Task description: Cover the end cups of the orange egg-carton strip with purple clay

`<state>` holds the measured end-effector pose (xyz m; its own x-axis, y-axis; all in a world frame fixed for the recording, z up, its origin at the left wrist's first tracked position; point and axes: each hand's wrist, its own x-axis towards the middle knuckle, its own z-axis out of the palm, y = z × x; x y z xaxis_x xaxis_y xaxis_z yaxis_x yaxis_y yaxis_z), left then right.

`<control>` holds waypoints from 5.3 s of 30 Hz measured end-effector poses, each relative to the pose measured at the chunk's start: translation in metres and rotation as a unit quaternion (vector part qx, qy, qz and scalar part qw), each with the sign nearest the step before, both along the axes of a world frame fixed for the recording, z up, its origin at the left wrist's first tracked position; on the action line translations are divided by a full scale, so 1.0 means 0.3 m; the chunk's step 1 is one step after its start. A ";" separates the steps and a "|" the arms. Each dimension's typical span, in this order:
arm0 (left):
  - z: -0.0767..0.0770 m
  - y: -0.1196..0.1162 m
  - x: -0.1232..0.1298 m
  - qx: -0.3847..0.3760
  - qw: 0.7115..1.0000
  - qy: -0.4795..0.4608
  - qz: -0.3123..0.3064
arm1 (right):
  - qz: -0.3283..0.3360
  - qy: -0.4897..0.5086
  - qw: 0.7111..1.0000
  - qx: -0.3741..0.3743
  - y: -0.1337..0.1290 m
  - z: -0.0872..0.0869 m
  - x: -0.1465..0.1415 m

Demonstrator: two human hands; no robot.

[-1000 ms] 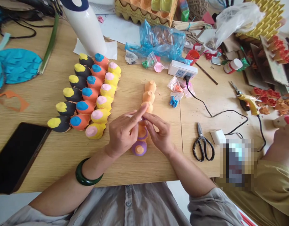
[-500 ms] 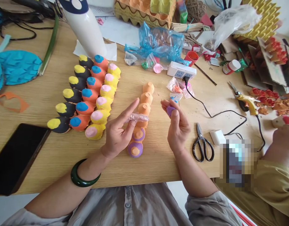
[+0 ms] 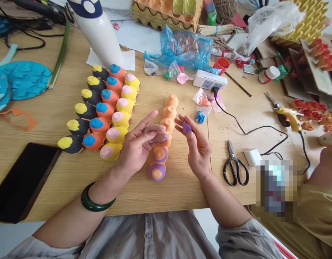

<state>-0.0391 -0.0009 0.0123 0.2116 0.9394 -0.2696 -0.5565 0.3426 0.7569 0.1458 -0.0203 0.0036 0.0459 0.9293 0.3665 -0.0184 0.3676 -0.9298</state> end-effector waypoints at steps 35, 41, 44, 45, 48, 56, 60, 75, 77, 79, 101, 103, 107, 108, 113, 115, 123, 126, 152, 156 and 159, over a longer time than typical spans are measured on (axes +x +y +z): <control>0.013 0.024 -0.006 -0.122 0.991 -0.050 -0.017 | -0.018 -0.046 0.999 0.018 -0.008 0.005 0.001; 0.004 0.024 0.005 -0.129 0.990 -0.034 0.041 | -0.008 -0.151 0.985 0.089 -0.026 -0.001 -0.015; 0.010 0.022 0.011 -0.126 0.990 -0.034 0.050 | -0.024 -0.196 0.970 0.143 -0.033 0.003 -0.016; 0.011 0.021 0.012 -0.125 0.990 -0.035 0.051 | -0.026 -0.207 0.965 0.159 -0.033 0.005 -0.015; 0.009 0.018 0.014 -0.115 0.991 -0.035 0.055 | -0.027 -0.220 0.959 0.176 -0.031 0.006 -0.014; 0.017 -0.007 0.029 -0.058 0.996 -0.010 0.065 | 0.065 -0.256 0.951 0.158 -0.007 -0.026 -0.042; 0.026 -0.014 0.035 -0.035 0.997 -0.003 0.064 | 0.008 -0.217 0.964 0.155 -0.013 -0.036 -0.034; 0.030 -0.024 0.048 0.011 0.995 0.042 0.092 | -0.108 -0.161 0.971 0.141 0.009 -0.029 0.002; 0.035 -0.028 0.052 0.020 0.994 0.050 0.098 | -0.086 -0.191 0.966 0.153 0.004 -0.032 -0.007; 0.039 -0.034 0.054 0.029 0.994 0.049 0.096 | -0.070 -0.196 0.967 0.145 0.002 -0.037 -0.017; 0.041 -0.055 0.056 0.034 0.991 0.094 0.091 | 0.078 0.099 0.960 -0.251 -0.005 0.015 -0.053; 0.034 -0.053 0.056 0.045 0.991 0.092 0.091 | 0.076 0.106 0.960 -0.248 -0.005 0.021 -0.052; 0.011 -0.046 0.059 0.064 0.990 0.078 0.096 | 0.067 0.103 0.960 -0.252 -0.004 0.032 -0.054; 0.005 -0.044 0.060 0.064 0.990 0.074 0.098 | 0.069 0.103 0.959 -0.255 -0.004 0.034 -0.054; -0.010 -0.038 0.060 0.061 0.991 0.074 0.099 | 0.029 0.098 0.970 -0.220 -0.008 0.031 -0.052; -0.010 -0.041 0.060 0.072 0.989 0.086 0.097 | -0.006 0.060 0.985 -0.164 -0.013 0.026 -0.048; 0.003 -0.054 0.053 0.144 0.971 0.173 0.079 | 0.051 -0.232 0.958 0.158 0.011 -0.012 -0.010; -0.002 -0.049 0.048 0.116 0.980 0.152 0.061 | -0.046 -0.181 0.974 0.130 0.021 -0.012 0.005; -0.021 -0.033 -0.015 0.477 0.803 0.354 0.055 | -0.011 0.120 0.981 -0.150 0.031 -0.003 0.005; -0.031 -0.015 -0.029 0.623 0.638 0.449 0.058 | -0.034 0.080 0.991 -0.100 0.034 -0.016 0.028; -0.042 -0.020 -0.027 0.643 0.607 0.466 0.034 | -0.050 -0.005 0.998 0.033 0.019 -0.002 0.034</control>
